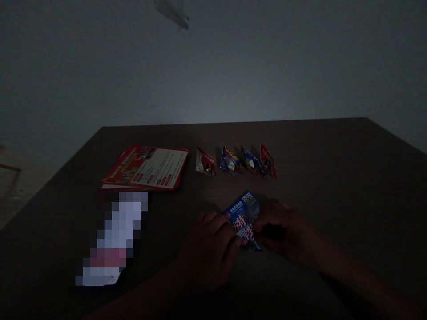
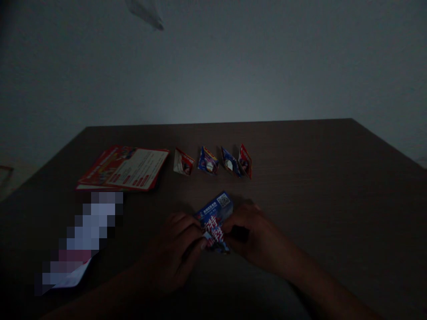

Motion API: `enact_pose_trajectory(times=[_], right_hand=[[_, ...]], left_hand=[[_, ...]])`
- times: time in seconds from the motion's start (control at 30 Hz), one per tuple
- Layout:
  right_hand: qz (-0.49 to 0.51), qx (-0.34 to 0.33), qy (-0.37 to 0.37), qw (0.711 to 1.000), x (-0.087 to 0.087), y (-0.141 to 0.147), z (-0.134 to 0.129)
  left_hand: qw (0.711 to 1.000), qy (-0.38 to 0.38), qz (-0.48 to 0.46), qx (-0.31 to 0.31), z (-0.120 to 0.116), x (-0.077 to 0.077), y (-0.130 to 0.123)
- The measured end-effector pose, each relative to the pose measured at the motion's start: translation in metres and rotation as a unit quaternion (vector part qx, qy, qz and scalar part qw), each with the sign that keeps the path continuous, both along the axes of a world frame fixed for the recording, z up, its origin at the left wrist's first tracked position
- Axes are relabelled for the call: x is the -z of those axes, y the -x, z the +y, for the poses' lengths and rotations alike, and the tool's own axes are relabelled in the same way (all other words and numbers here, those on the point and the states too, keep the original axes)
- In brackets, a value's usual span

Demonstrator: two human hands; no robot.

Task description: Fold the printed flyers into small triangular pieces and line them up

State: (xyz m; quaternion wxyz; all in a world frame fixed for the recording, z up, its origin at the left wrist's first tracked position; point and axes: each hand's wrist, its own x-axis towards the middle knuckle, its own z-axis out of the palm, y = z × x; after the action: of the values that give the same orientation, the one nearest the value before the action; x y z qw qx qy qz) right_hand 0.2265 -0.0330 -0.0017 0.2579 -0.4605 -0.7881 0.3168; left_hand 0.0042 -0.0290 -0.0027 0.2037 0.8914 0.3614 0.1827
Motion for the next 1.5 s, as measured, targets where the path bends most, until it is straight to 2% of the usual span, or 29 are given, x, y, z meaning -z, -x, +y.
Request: enact_pose_trajectory(times=[0.43, 1.07, 1.5], right_hand=[[-0.008, -0.022, 0.028, 0.999, -0.007, 0.004, -0.005], [-0.014, -0.022, 0.060, 0.998, -0.003, 0.000, -0.009], [-0.037, -0.006, 0.058, 0.998, -0.008, 0.006, -0.008]], left_hand=[[0.994, 0.020, 0.087, -0.062, 0.006, 0.004, -0.005], [0.991, 0.012, 0.121, -0.060, 0.011, 0.004, -0.008], [0.991, -0.006, 0.123, -0.058, 0.013, 0.007, -0.010]])
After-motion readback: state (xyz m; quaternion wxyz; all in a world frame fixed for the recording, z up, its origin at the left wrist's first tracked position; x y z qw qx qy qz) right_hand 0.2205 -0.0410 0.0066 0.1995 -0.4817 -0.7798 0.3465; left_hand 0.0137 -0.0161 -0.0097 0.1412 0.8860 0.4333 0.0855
